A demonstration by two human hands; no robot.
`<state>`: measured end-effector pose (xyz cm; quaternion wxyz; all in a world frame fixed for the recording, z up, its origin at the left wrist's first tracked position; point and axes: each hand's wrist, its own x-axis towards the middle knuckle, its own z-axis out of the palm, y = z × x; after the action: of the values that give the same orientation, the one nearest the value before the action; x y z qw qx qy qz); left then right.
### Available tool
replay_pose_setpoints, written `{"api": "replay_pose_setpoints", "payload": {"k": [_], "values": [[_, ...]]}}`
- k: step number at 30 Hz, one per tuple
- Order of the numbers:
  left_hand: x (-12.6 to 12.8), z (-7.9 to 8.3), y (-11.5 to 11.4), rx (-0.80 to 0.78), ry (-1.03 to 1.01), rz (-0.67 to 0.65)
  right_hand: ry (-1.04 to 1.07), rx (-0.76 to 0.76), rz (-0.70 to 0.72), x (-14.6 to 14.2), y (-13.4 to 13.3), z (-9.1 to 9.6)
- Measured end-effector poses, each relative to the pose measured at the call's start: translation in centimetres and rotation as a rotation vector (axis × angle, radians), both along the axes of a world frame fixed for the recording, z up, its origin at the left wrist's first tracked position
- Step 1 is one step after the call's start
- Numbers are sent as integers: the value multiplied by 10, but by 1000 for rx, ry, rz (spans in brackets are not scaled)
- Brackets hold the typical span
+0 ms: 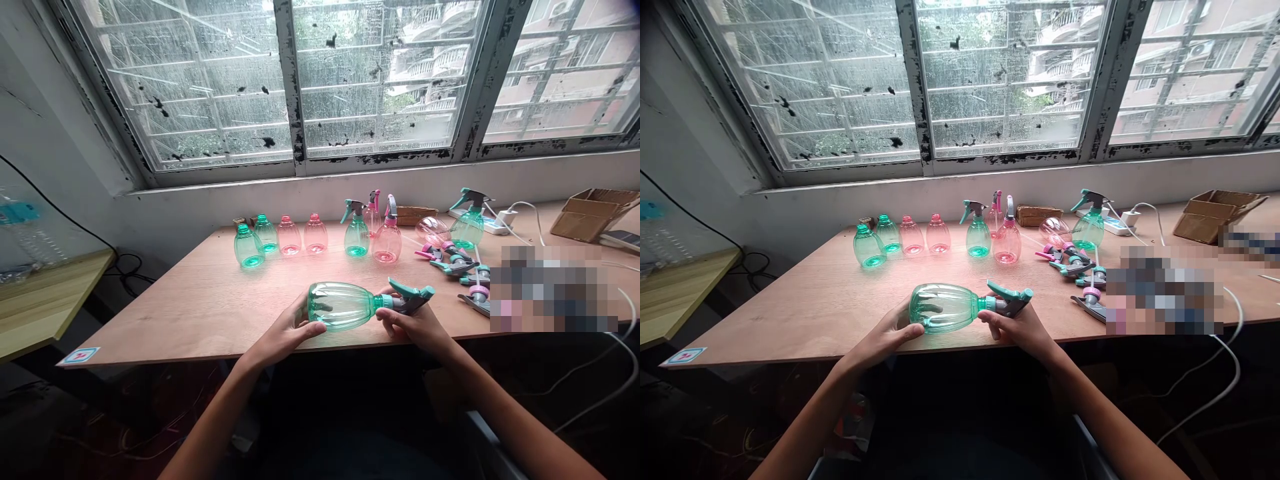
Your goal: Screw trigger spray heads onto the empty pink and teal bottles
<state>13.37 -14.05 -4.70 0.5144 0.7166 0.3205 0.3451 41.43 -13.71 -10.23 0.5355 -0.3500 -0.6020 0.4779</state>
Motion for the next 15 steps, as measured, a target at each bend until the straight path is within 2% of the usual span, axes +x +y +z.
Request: {"api": "replay_pose_setpoints", "payload": {"k": [9, 15], "values": [[1, -3, 2, -41, -37, -65, 46, 22, -5, -1, 0, 3], [0, 0, 1, 4, -27, -38, 42, 10, -3, -2, 0, 3]]}}
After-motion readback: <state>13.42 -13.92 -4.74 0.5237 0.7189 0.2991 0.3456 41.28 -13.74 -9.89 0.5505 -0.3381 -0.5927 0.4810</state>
